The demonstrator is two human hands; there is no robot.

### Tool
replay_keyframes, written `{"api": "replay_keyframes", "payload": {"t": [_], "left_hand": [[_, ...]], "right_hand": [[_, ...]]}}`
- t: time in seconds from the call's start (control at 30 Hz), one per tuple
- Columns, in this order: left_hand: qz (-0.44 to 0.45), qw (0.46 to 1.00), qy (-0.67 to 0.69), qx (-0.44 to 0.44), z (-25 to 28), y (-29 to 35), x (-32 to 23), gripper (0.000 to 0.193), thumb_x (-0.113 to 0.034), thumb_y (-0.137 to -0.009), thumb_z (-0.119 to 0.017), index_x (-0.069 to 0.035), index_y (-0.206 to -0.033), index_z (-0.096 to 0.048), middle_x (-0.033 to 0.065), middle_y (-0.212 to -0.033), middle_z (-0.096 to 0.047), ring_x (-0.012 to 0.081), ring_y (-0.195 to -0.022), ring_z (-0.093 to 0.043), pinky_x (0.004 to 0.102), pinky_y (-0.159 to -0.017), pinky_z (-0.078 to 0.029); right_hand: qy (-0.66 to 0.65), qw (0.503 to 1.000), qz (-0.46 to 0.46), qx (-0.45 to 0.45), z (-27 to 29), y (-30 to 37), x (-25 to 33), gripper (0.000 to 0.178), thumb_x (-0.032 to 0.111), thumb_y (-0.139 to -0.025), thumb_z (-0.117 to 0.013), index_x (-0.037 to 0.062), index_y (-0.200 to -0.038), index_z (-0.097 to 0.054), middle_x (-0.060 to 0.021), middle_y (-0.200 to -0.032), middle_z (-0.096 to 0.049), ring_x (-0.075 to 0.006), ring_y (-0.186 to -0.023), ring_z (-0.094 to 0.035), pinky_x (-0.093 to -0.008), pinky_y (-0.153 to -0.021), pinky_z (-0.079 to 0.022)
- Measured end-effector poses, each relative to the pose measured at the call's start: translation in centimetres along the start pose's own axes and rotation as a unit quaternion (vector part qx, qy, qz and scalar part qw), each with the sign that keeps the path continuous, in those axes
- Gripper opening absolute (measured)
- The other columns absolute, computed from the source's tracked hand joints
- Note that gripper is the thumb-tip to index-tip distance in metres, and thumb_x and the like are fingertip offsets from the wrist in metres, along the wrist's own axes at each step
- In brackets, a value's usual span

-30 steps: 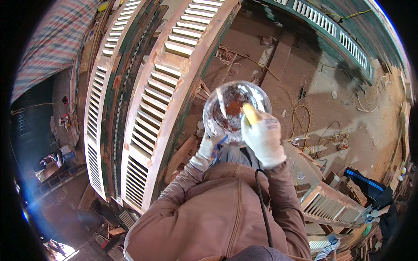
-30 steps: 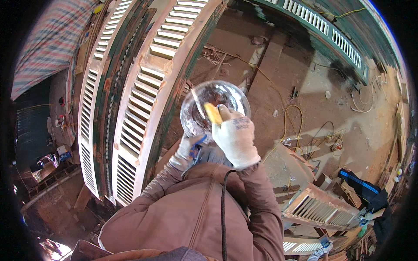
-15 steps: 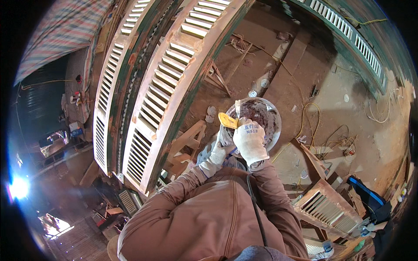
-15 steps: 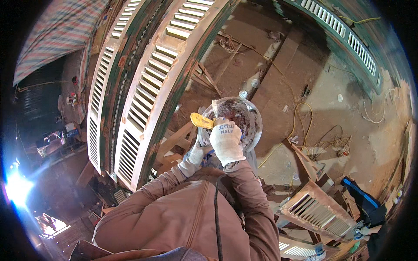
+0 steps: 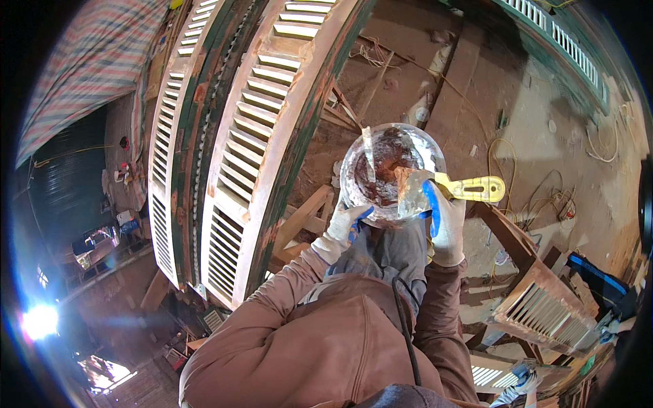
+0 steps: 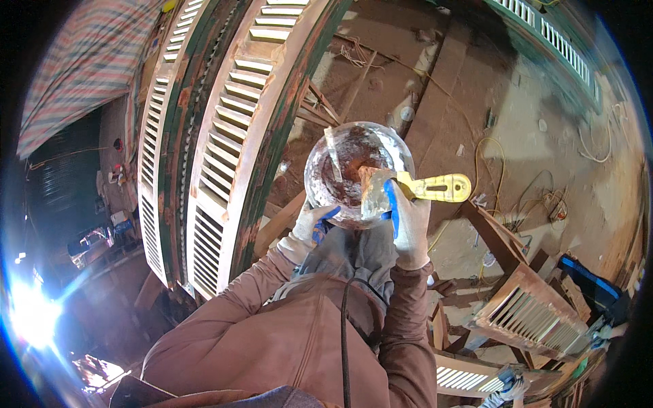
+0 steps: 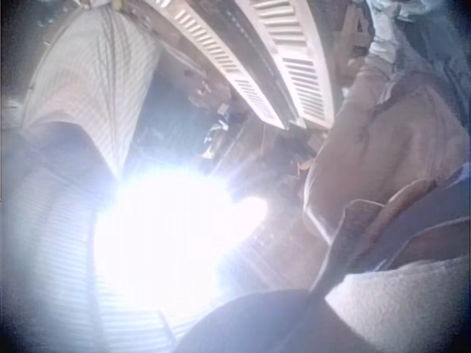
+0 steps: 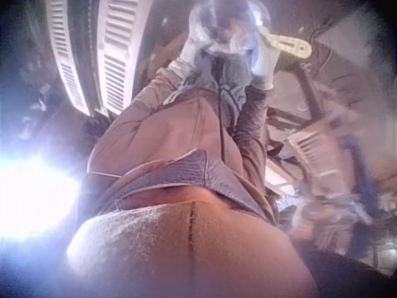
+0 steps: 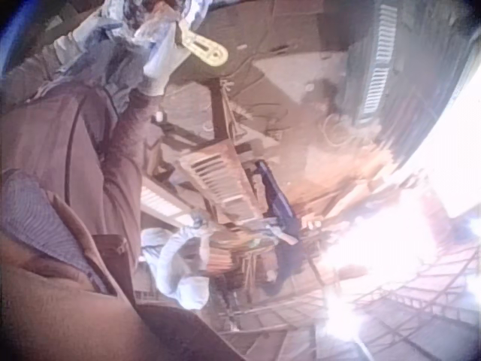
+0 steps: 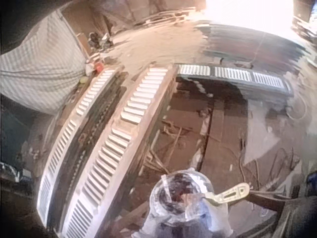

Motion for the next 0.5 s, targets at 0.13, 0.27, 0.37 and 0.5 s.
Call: {"api": "replay_keyframes", "payload": {"t": [0.13,0.27,0.37,0.5], "left_hand": [[-0.095,0.991,-0.077,0.051,1.1,3.3,-2.7,0.032,-0.006,-0.094,-0.059,0.001,-0.126,-0.061,0.0142,-0.117,-0.068,0.0242,-0.108,-0.066,0.0356,-0.096,-0.052],[-0.089,0.991,-0.096,0.04,6.2,5.4,-2.0,0.032,-0.01,-0.099,-0.05,0.003,-0.125,-0.063,0.014,-0.118,-0.067,0.0223,-0.109,-0.065,0.0348,-0.097,-0.051],[-0.096,0.989,-0.112,0.022,10.0,6.1,-0.7,0.033,-0.012,-0.1,-0.049,0.004,-0.126,-0.062,0.014,-0.116,-0.068,0.0207,-0.109,-0.065,0.035,-0.096,-0.052],[0.002,0.993,-0.12,-0.011,13.4,5.5,-1.3,0.033,-0.017,-0.097,-0.055,0.004,-0.121,-0.064,0.0151,-0.116,-0.067,0.0226,-0.111,-0.064,0.0372,-0.1,-0.051]], "right_hand": [[-0.057,0.998,-0.003,0.003,-1.1,2.2,-3.0,0.027,0.016,-0.093,-0.07,0.0009,-0.114,-0.066,0.0028,-0.088,-0.064,-0.0022,-0.067,-0.056,-0.0196,-0.054,-0.044],[-0.034,0.999,-0.029,0.031,-1.8,4.6,-8.3,0.028,0.013,-0.094,-0.066,0.0009,-0.119,-0.065,0.0025,-0.094,-0.063,-0.0016,-0.074,-0.055,-0.0184,-0.06,-0.044],[-0.019,0.999,-0.016,0.03,-2.2,6.6,-11.0,0.026,0.013,-0.095,-0.064,0.0027,-0.119,-0.064,0.0017,-0.095,-0.063,-0.0031,-0.077,-0.057,-0.0188,-0.062,-0.045],[-0.065,0.997,0.04,0.033,-1.8,7.9,-13.4,0.035,0.022,-0.091,-0.068,0.0026,-0.12,-0.065,-0.0014,-0.091,-0.07,-0.0075,-0.069,-0.064,-0.0227,-0.052,-0.05]]}}
Point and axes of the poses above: each hand's wrist, its own y-axis away from the middle knuckle, its own z-axis out of the back of the hand, x = y × z, the point moved 4 cm from there along -y, towards the middle knuckle
